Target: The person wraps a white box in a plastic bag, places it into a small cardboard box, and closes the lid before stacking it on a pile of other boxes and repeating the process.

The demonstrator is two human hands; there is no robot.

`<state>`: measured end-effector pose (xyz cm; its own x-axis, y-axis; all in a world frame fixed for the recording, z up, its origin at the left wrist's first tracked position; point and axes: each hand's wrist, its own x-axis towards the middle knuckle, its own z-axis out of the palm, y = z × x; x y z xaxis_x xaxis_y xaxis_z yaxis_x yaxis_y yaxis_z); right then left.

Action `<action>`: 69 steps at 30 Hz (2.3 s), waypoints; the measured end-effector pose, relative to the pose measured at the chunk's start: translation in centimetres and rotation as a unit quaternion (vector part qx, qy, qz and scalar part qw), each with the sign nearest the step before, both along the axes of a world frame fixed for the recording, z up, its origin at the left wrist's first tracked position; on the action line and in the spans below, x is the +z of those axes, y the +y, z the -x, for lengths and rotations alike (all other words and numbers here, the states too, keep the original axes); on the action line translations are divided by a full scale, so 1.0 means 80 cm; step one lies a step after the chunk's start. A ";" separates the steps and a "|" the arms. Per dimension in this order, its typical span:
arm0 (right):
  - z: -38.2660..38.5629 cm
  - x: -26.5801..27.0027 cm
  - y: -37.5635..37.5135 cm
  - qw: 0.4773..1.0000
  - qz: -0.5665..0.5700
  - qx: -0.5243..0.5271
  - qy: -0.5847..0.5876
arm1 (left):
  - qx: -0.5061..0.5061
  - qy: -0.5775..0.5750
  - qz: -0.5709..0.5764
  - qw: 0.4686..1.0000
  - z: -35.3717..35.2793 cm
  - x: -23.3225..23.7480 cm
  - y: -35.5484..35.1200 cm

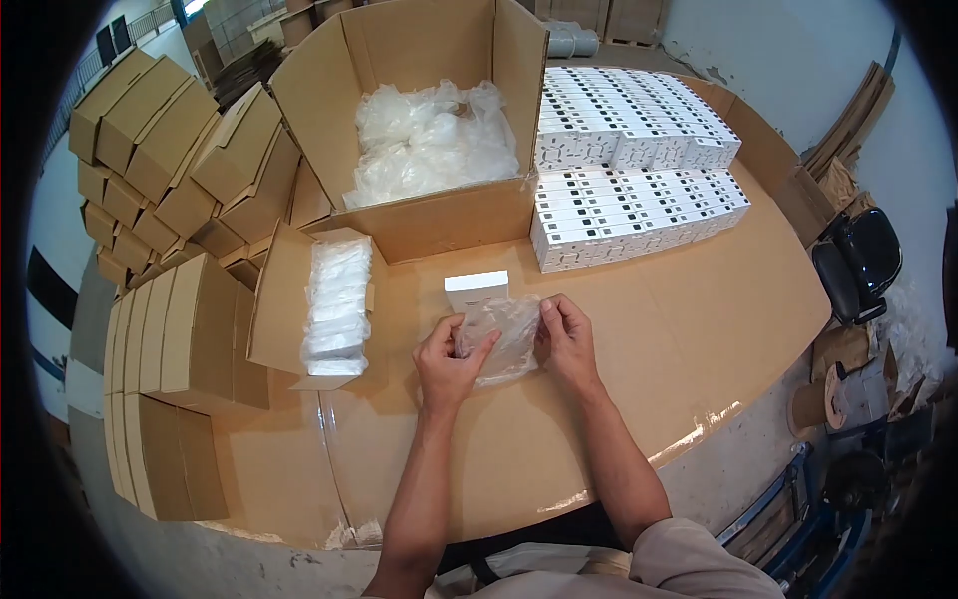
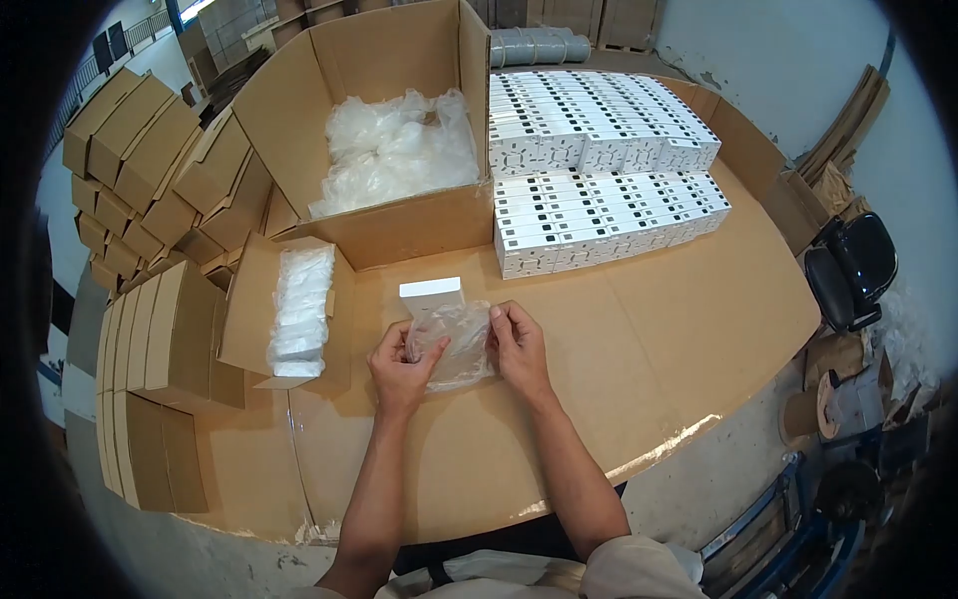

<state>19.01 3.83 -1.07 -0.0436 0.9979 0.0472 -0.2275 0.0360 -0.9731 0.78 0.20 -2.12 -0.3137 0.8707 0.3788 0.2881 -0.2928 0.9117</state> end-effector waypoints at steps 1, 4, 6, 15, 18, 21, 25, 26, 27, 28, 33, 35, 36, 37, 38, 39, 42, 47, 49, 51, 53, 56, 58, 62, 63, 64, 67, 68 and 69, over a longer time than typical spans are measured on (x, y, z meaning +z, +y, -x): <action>0.004 -0.006 0.002 0.998 0.002 -0.012 0.059 | -0.006 0.002 0.025 1.000 0.002 0.007 -0.003; 0.013 0.002 -0.003 0.999 -0.028 -0.032 0.012 | 0.018 -0.055 0.019 0.998 0.002 -0.006 0.003; 0.020 0.004 -0.006 0.997 -0.060 -0.023 -0.053 | 0.034 -0.071 0.002 0.997 0.004 -0.015 0.009; 0.041 0.007 -0.016 0.948 -0.164 -0.112 -0.250 | 0.058 -0.098 0.071 0.991 0.000 0.007 0.004; 0.038 0.009 -0.014 0.958 -0.147 -0.070 -0.237 | 0.088 -0.042 0.023 0.995 0.003 0.000 0.010; 0.020 0.006 -0.013 0.973 -0.095 0.043 -0.207 | 0.114 -0.047 -0.007 0.992 0.004 0.000 0.012; 0.002 0.010 -0.013 0.983 -0.081 0.116 -0.119 | 0.139 -0.066 -0.017 0.988 0.011 0.011 0.012; -0.001 0.016 -0.015 0.983 -0.081 0.128 -0.107 | 0.144 -0.065 -0.017 0.987 0.013 0.012 0.011; -0.003 0.021 -0.018 0.982 -0.071 0.143 -0.104 | 0.150 -0.063 -0.023 0.986 0.014 0.011 0.012; -0.005 0.027 -0.021 0.981 -0.062 0.157 -0.101 | 0.155 -0.061 -0.028 0.986 0.015 0.009 0.013; -0.012 0.017 -0.019 0.970 -0.044 0.191 -0.143 | 0.155 -0.085 -0.014 0.984 0.014 0.011 0.012; -0.009 0.015 -0.018 0.972 -0.056 0.177 -0.142 | 0.158 -0.077 -0.025 0.984 0.015 0.008 0.014; -0.008 0.016 -0.019 0.973 -0.048 0.178 -0.139 | 0.156 -0.076 -0.026 0.984 0.014 0.010 0.014; -0.008 0.019 -0.020 0.974 -0.039 0.180 -0.135 | 0.155 -0.076 -0.027 0.985 0.014 0.014 0.012; -0.008 0.022 -0.021 0.974 -0.031 0.181 -0.132 | 0.153 -0.074 -0.029 0.985 0.013 0.017 0.012; -0.009 0.023 -0.021 0.972 -0.025 0.187 -0.137 | 0.155 -0.082 -0.029 0.984 0.013 0.017 0.012; -0.011 0.026 -0.020 0.968 -0.010 0.204 -0.149 | 0.160 -0.094 -0.033 0.982 0.014 0.017 0.012; -0.016 0.025 -0.020 0.958 -0.009 0.233 -0.167 | 0.165 -0.077 -0.027 0.983 0.016 0.019 0.011; -0.024 0.025 -0.019 0.949 -0.012 0.263 -0.176 | 0.156 -0.128 0.001 0.979 0.017 0.020 0.009; -0.034 0.027 -0.017 0.944 -0.009 0.281 -0.173 | 0.156 -0.142 0.011 0.978 0.017 0.018 0.009; -0.041 0.029 -0.018 0.946 0.004 0.285 -0.157 | 0.163 -0.118 0.005 0.980 0.015 0.008 0.011; -0.022 0.035 -0.019 0.989 -0.059 0.133 -0.021 | 0.130 -0.099 0.022 0.986 0.006 0.005 0.007; -0.008 0.031 -0.016 0.993 -0.086 0.075 -0.025 | 0.116 -0.060 0.017 0.991 0.001 -0.002 0.006; 0.009 -0.009 -0.007 0.988 -0.106 -0.033 -0.108 | 0.052 -0.036 0.034 0.997 -0.012 0.015 -0.002; 0.011 -0.007 -0.008 0.983 -0.109 -0.049 -0.142 | 0.041 -0.025 0.036 0.998 -0.012 0.008 0.000; 0.011 -0.002 -0.010 0.976 -0.112 -0.065 -0.176 | 0.030 -0.015 0.037 0.999 -0.011 -0.002 0.002; 0.016 0.000 -0.009 0.960 -0.123 -0.111 -0.225 | -0.045 -0.081 0.068 0.993 -0.014 0.011 -0.001; 0.018 -0.001 -0.008 0.956 -0.128 -0.127 -0.232 | -0.078 -0.119 0.082 0.986 -0.015 0.019 -0.002; 0.020 -0.002 -0.007 0.953 -0.136 -0.133 -0.237 | -0.098 -0.131 0.060 0.985 -0.015 0.007 0.002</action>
